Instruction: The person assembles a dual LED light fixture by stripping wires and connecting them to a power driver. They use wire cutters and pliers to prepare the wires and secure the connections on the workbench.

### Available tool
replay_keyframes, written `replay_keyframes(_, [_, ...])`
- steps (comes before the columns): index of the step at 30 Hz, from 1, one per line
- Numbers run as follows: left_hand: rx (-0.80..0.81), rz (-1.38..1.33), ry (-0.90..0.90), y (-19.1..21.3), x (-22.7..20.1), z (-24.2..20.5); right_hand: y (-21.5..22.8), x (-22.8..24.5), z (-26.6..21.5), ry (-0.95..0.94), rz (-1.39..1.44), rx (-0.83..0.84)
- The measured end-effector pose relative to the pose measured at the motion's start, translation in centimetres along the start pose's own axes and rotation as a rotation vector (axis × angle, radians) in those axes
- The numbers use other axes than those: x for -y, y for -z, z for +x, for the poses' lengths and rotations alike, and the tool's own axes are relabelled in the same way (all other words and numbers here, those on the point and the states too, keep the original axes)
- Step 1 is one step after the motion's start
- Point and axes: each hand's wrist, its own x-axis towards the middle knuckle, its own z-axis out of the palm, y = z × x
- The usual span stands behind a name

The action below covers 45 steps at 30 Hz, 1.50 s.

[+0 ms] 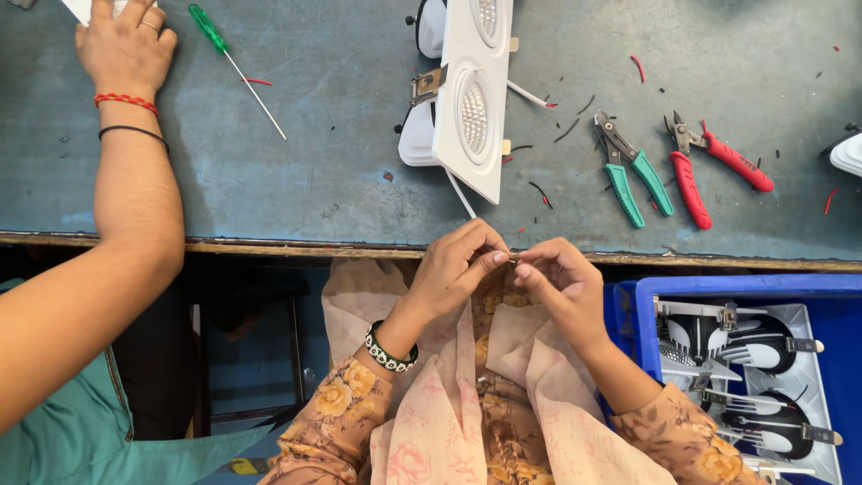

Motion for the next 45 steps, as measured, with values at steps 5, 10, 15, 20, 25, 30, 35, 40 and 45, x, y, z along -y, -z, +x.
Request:
replay_keyframes(5, [-0.001,0.014,-0.009,0.1,-0.1,0.0,-0.9,1.0,0.2,0.144,-0.334,-0.022])
replay_keyframes(10, [-0.054,0.001,-0.052,-0.3,-0.2,-0.1,-0.6,-0.4,0.3,-0.026,-0.208,-0.02])
replay_keyframes(15, [-0.087,0.031,-0.039,-0.7,-0.4,-0.1,-0.9,-2.6,0.2,-0.186,0.154,0.022])
replay_keyframes(20, [-0.089,0.066,-0.085,-0.8,-0.1,-0.2,-0.2,-3.6,-0.1,-0.221,0.117,-0.006])
replay_keyframes(25, [-0.088,0.057,-0.102,-0.8,0.1,-0.3,0.2,-4.8,-0.4,-0.282,0.164,-0.013])
replay_keyframes(30, [-0.084,0.081,-0.204,-0.5,0.4,-0.5,-0.2,-4.8,-0.5,-0.681,0.739,0.034])
replay_keyframes(35, [-0.02,-0.032,-0.129,-0.1,0.9,-0.4,-1.1,-4.6,-1.7,-0.848,1.069,0.23])
replay_keyframes(40, [0.019,-0.084,-0.038,0.4,0.6,-0.4,0.3,-3.6,-1.6,-0.515,0.423,0.333])
replay_keyframes(45, [0.051,-0.098,-0.082,0.4,2.1,-0.5,2.7,-0.7,-0.9,0.016,-0.385,0.024])
